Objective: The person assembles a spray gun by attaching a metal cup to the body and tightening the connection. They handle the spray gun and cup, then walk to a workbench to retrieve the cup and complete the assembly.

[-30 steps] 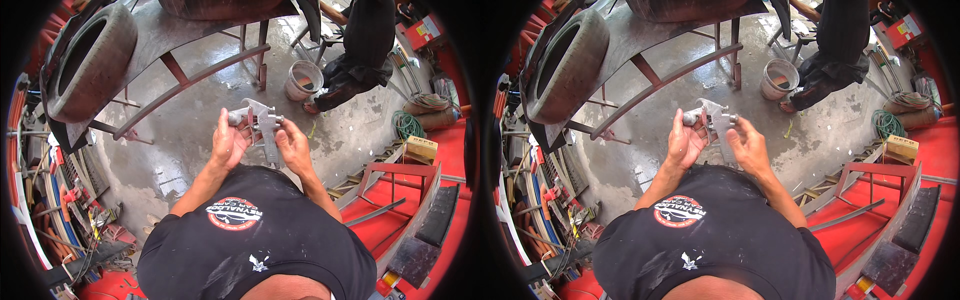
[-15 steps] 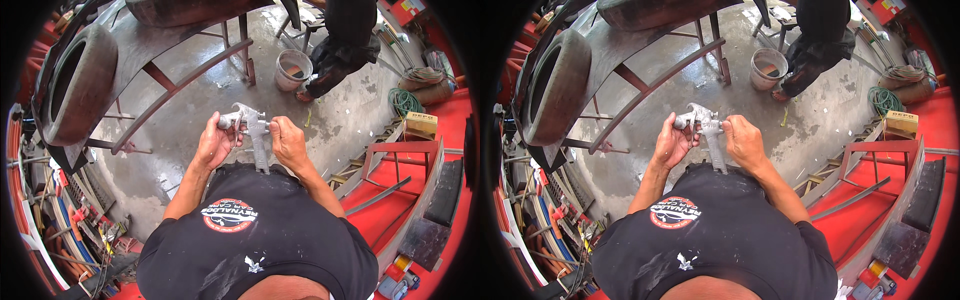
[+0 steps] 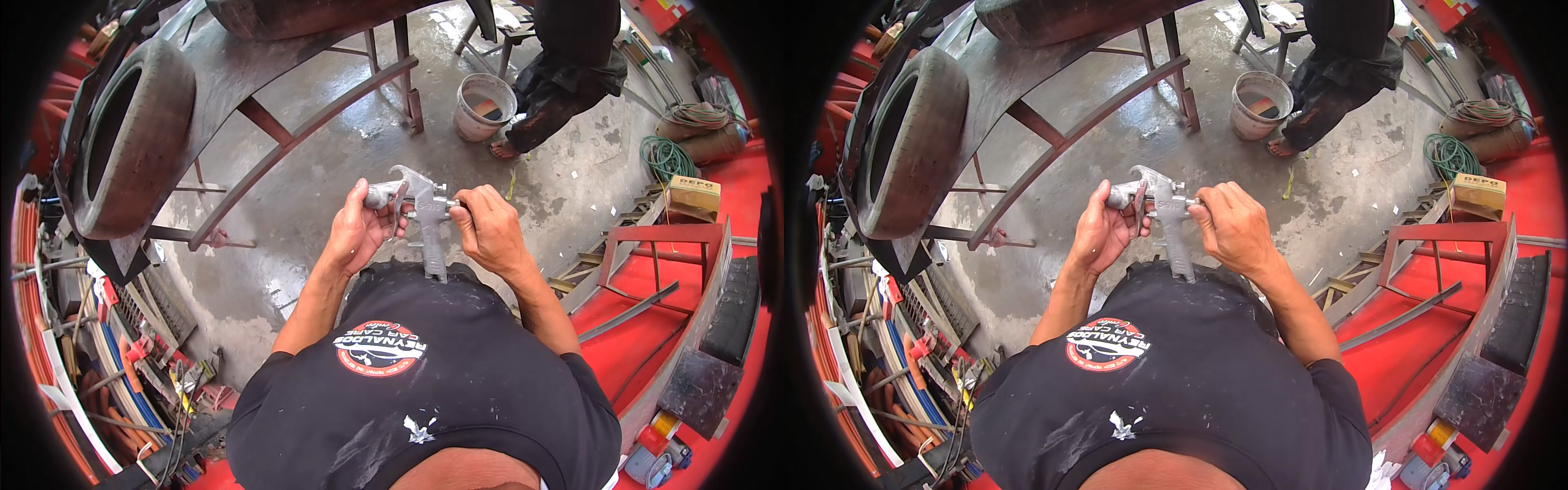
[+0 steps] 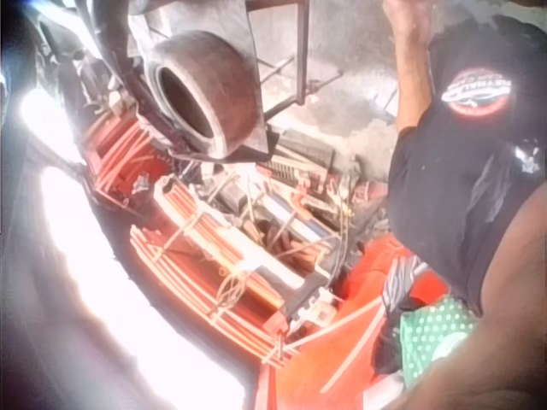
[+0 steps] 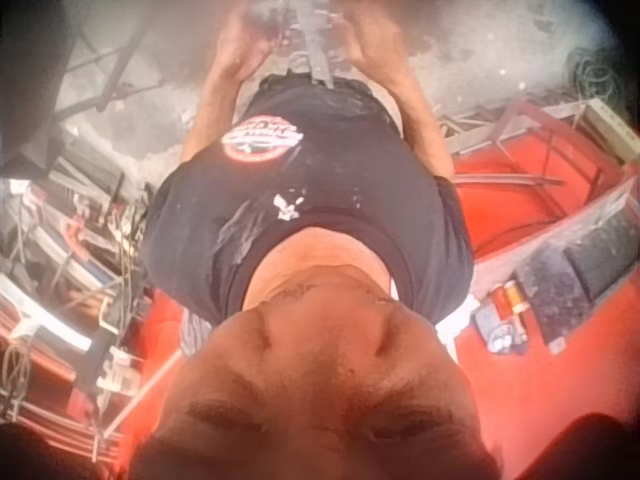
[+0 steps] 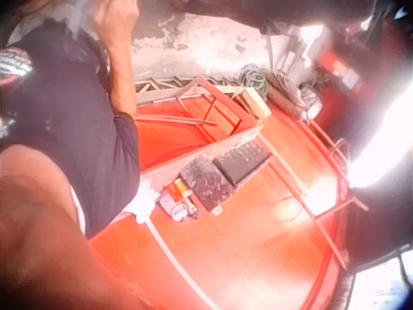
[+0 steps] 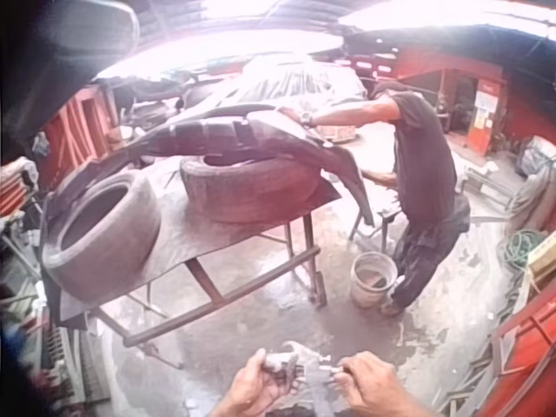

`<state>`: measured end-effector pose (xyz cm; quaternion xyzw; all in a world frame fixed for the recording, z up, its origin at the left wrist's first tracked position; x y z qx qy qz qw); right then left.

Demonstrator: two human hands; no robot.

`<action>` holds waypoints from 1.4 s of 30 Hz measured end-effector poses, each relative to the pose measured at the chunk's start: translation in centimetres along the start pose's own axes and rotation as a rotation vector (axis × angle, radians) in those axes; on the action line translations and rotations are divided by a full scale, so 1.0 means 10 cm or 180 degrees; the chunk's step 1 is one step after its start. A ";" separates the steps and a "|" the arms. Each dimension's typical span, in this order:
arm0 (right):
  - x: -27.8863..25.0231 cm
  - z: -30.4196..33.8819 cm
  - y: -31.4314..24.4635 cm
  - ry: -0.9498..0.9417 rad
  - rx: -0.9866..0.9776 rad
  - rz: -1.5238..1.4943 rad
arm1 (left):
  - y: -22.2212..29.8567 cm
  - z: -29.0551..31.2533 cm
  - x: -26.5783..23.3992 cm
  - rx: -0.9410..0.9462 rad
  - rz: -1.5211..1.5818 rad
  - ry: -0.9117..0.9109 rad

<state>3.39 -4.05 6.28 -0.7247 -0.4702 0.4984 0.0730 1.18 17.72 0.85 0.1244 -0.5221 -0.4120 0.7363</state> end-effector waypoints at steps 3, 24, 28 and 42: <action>0.17 0.08 0.20 -0.0180 0.0816 -0.0377 | 0.01 0.06 0.04 0.0058 -0.0290 -0.0016; 0.19 0.22 0.41 -0.1617 0.2351 -0.1821 | -0.01 0.13 -0.04 0.0146 -0.0375 0.0011; 0.06 0.02 0.12 -0.1471 0.1605 -0.1166 | 0.00 0.08 -0.03 0.0193 -0.0230 -0.0040; 0.53 0.36 -0.05 -0.1090 0.2824 -0.4169 | -0.19 -0.14 0.01 0.0531 -0.1057 0.0057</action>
Point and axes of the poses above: each hand's wrist, its own z-axis away from the middle knuckle, its own x-axis out of the palm, y = z × x, the point moved 4 cm from there along -z, towards the middle knuckle, and after that the axes turned 4 degrees about y, right-handed, at the moved point
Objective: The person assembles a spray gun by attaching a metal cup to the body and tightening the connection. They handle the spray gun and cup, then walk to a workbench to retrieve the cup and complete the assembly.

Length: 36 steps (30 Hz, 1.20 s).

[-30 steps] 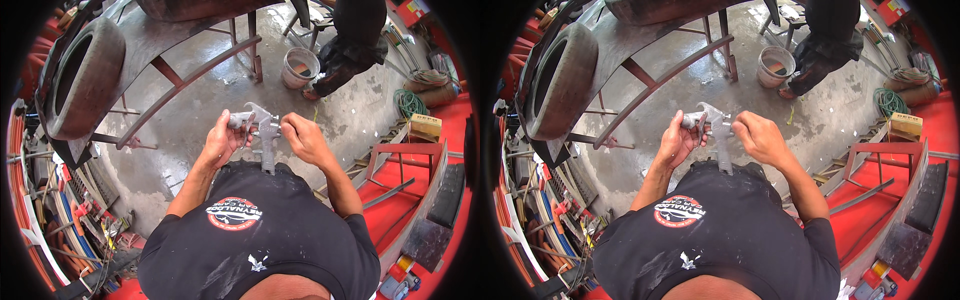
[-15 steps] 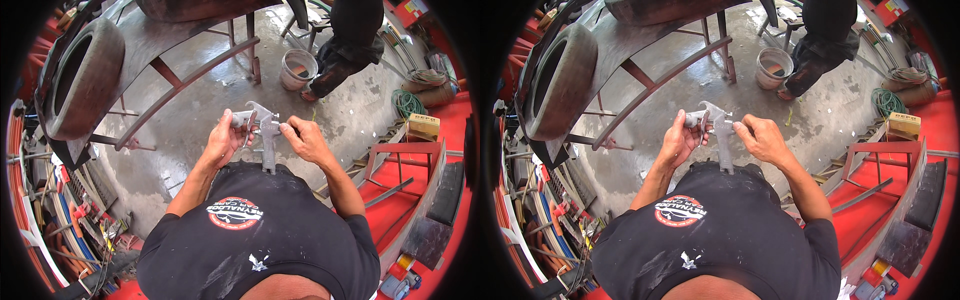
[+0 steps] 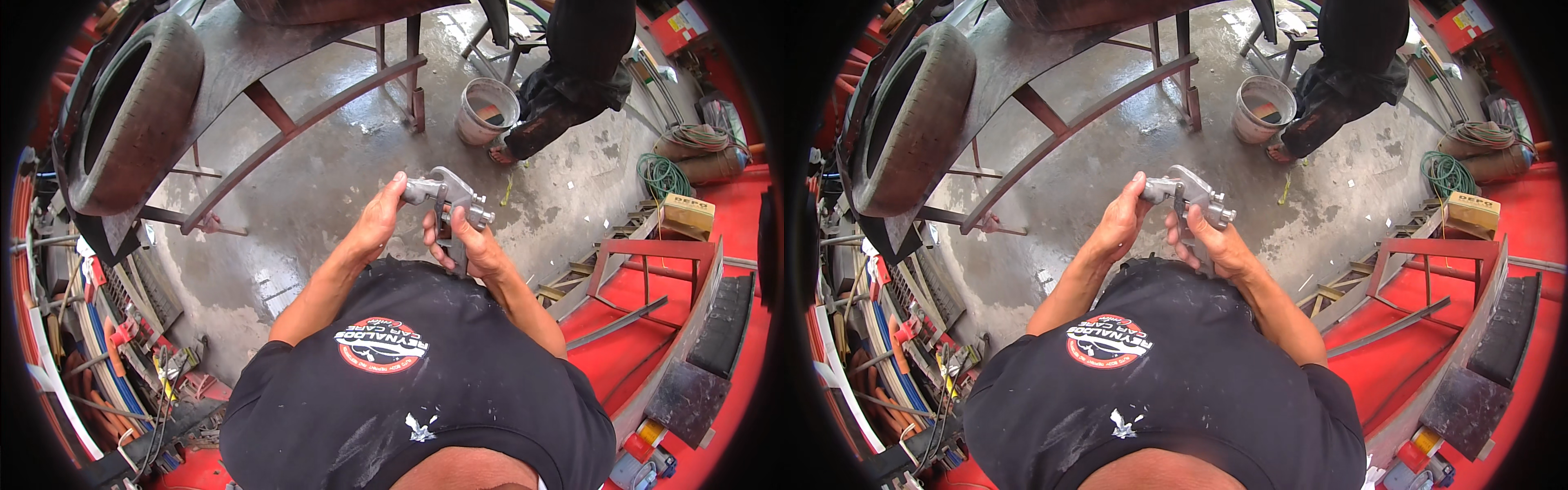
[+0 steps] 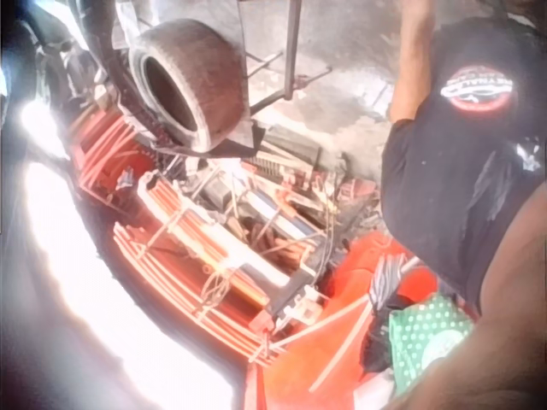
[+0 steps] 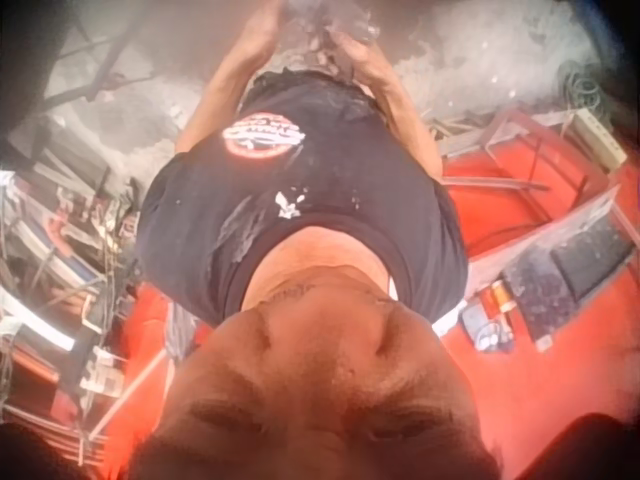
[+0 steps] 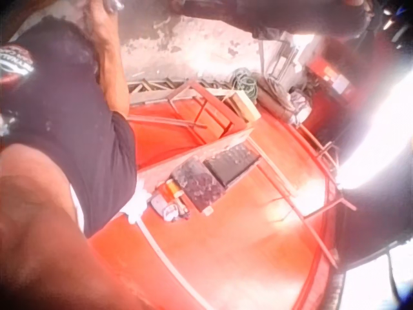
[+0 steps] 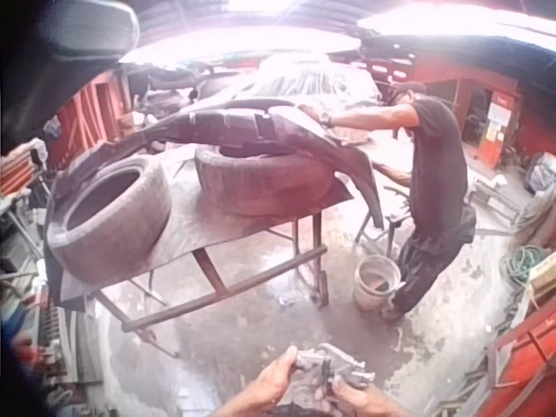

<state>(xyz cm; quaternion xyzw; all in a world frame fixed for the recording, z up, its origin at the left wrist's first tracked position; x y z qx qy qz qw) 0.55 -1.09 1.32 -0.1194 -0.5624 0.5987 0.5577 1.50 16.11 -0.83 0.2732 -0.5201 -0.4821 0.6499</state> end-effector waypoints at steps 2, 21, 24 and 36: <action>-0.05 0.02 0.11 0.0256 0.0174 -0.0065 | -0.10 -0.04 0.00 -0.0017 0.0112 -0.0045; 0.02 0.06 0.04 0.0686 -0.0336 0.0094 | -0.08 -0.14 0.06 -0.0042 0.0150 -0.0072; -0.07 0.07 0.13 0.0873 -0.0147 0.0088 | 0.00 -0.12 0.09 0.0034 0.0173 -0.0215; 0.01 0.06 0.10 0.0865 -0.0164 0.0222 | -0.04 -0.10 0.04 -0.0010 0.0294 -0.0076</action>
Point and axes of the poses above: each hand's wrist, its own z-axis away from the middle knuckle, its own x-axis out of the palm, y = z × x, the point moved 4 cm from there along -z, towards the middle knuckle, and after that the axes turned 4 degrees about y, right-handed, at the moved point
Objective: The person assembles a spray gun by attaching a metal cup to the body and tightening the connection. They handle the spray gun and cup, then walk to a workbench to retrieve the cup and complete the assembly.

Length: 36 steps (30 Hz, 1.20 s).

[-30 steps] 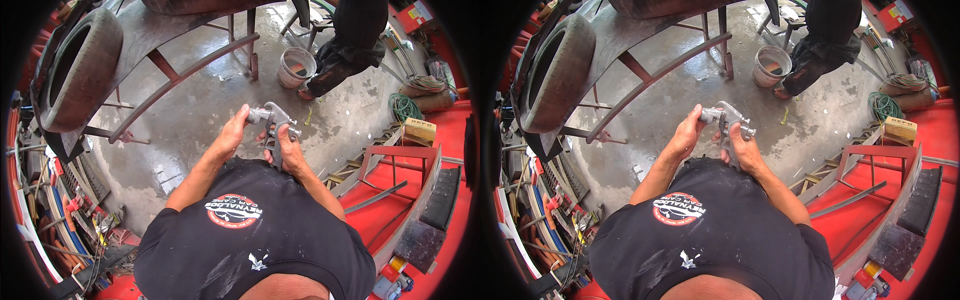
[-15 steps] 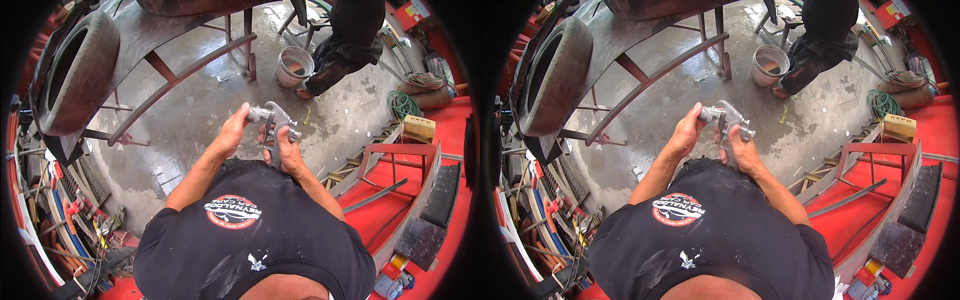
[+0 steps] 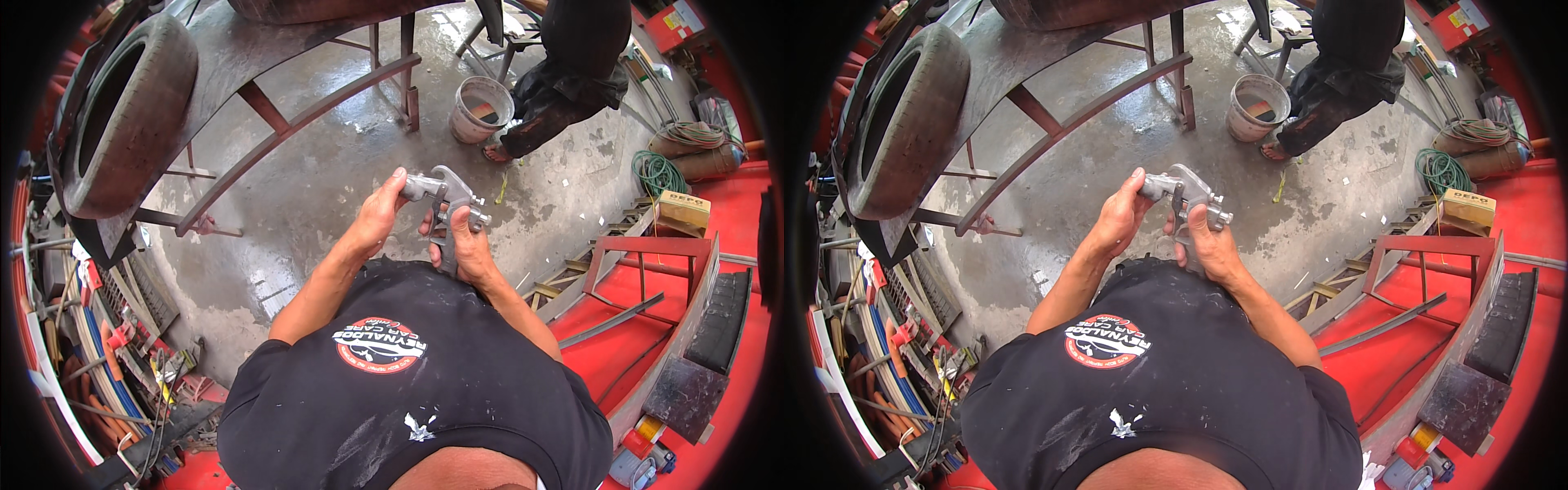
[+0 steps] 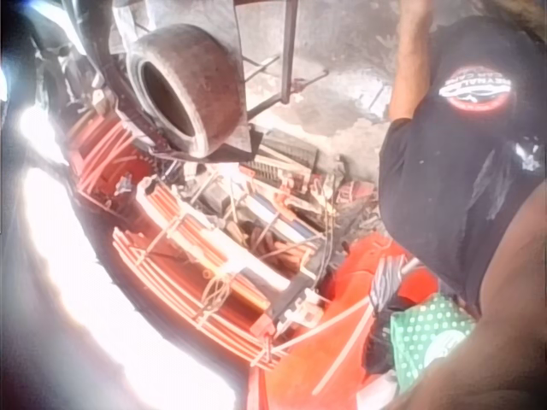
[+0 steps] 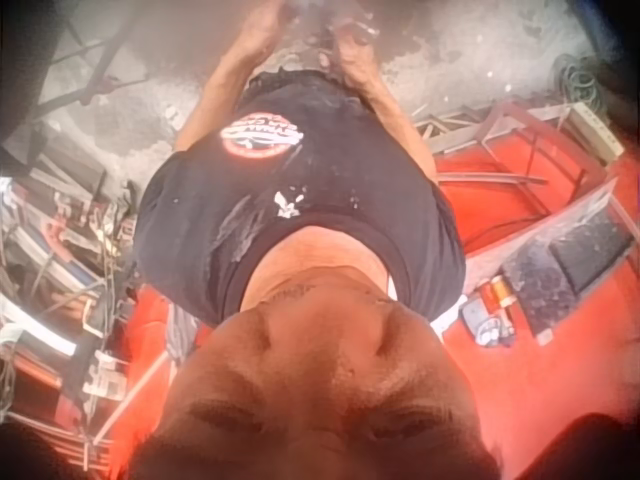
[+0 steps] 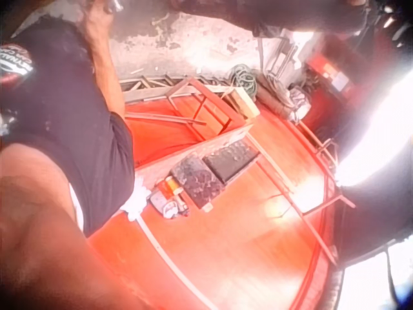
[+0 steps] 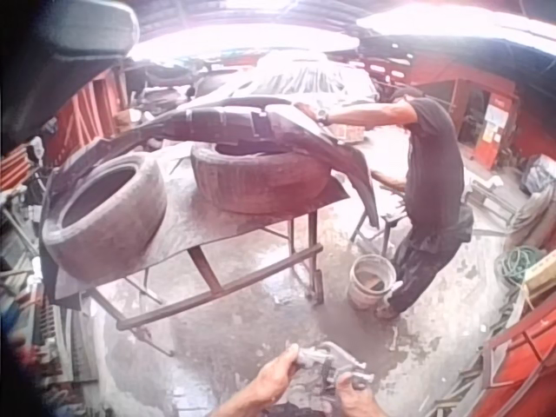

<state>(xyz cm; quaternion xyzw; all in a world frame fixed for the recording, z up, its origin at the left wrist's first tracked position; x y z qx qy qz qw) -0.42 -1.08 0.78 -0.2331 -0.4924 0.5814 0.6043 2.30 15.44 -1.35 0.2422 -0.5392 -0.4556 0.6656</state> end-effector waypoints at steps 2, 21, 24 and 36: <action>0.04 0.01 -0.02 0.0088 -0.0010 0.0019 | 0.02 -0.01 0.00 0.0025 0.0027 -0.0077; -0.05 -0.01 0.00 0.0345 -0.0273 0.0556 | 0.18 0.09 -0.21 0.0309 0.0165 0.0563; -0.11 0.00 0.07 0.0289 -0.0190 0.0763 | 0.19 0.11 -0.22 0.0216 0.0173 0.0570; -0.09 -0.04 -0.16 -0.1818 0.0237 -0.1705 | 0.64 0.59 0.24 0.0858 -0.0178 -0.0190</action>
Point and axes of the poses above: each hand's wrist, its own z-axis away from the middle knuckle, its own x-axis out of the palm, y = z × x, the point moved 4 cm from there along -z, towards the middle knuckle, and after that the axes turned 4 degrees about y, right-handed, at the moved point
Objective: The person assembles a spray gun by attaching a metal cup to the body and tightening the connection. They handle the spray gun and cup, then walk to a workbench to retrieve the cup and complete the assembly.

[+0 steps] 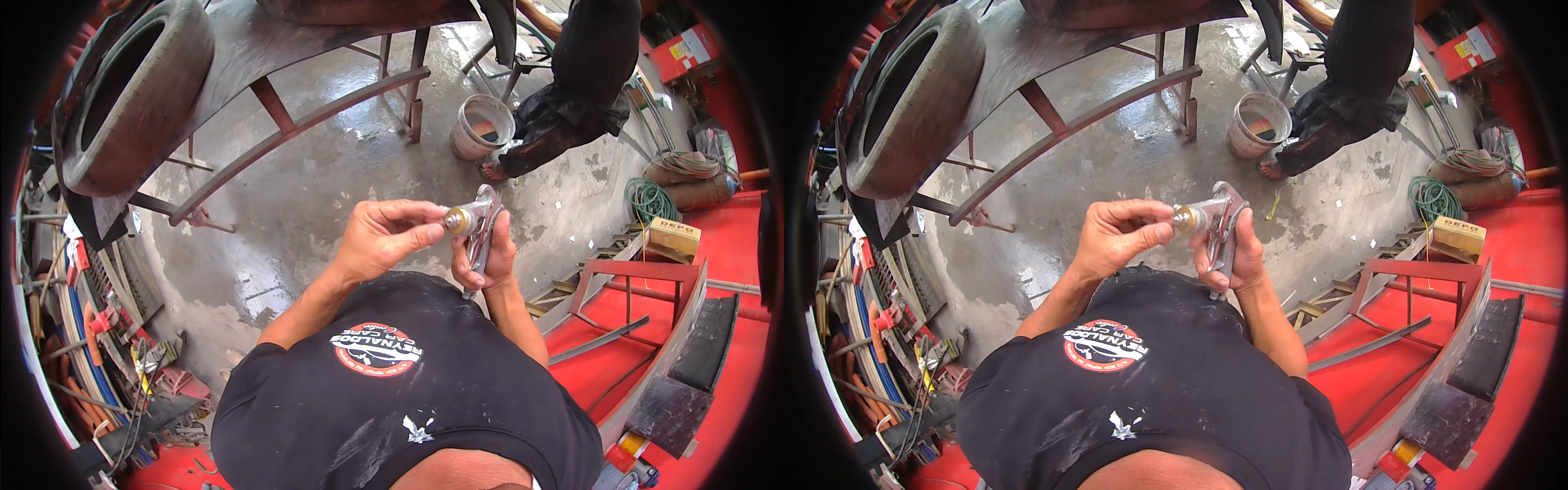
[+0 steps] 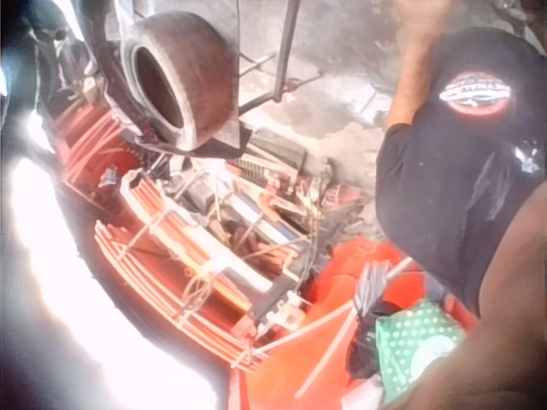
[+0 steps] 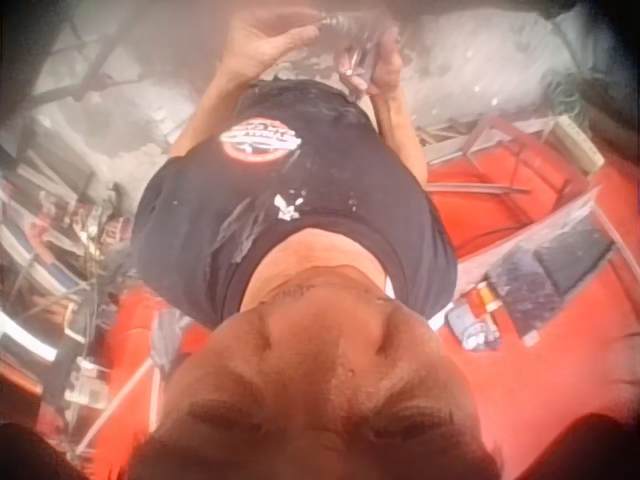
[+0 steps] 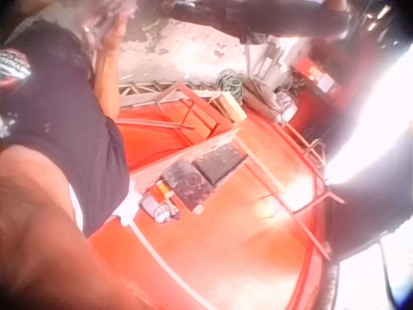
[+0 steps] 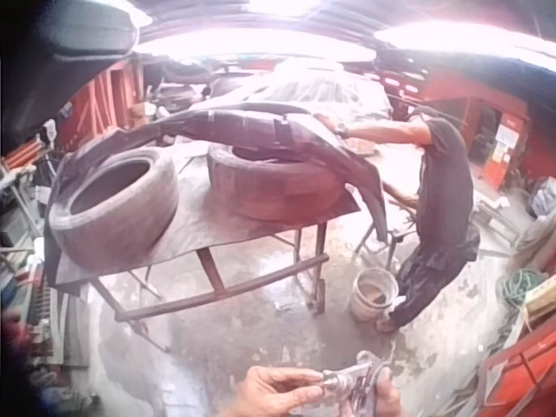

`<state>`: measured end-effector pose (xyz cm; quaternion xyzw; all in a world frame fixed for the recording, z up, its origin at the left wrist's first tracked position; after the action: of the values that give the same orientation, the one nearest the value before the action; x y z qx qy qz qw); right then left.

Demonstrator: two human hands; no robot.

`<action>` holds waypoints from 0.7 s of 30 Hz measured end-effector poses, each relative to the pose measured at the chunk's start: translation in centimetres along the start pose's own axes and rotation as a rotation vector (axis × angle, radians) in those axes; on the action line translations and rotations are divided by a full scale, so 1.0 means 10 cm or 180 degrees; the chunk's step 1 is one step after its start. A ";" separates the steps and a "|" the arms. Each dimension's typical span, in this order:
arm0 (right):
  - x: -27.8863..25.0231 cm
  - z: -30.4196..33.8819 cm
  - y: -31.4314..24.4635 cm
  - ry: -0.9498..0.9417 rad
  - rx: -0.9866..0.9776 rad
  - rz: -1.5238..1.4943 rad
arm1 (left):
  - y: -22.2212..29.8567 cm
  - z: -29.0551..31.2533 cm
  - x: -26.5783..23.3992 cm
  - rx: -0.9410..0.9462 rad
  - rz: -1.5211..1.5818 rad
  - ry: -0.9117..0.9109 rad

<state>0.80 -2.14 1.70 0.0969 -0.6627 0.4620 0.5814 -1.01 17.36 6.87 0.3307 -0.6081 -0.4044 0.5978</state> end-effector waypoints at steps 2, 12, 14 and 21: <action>-0.09 0.01 0.10 -0.0444 0.0121 -0.0606 | 0.10 0.03 0.11 0.0045 -0.0169 -0.0153; -0.09 -0.02 0.25 -0.0592 0.0227 -0.1320 | 0.23 -0.03 0.18 0.0481 -0.1025 -0.0094; -0.09 -0.02 0.24 -0.0438 0.0283 -0.1246 | 0.19 -0.06 0.15 0.0360 -0.0999 0.0130; -0.21 -0.06 0.29 0.0133 0.0536 -0.1236 | -0.04 -0.17 -0.07 0.0024 -0.0651 0.0648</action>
<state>-0.07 -0.94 -1.67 0.2614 -0.5785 0.3969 0.6629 0.69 17.65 6.15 0.4325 -0.5090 -0.4253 0.6107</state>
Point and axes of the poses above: each hand's wrist, its own z-axis away from the middle knuckle, its own x-axis out of the palm, y = z × x, the point moved 4 cm from there along -z, towards the middle knuckle, and after that the axes turned 4 degrees about y, right-handed, at the moved point
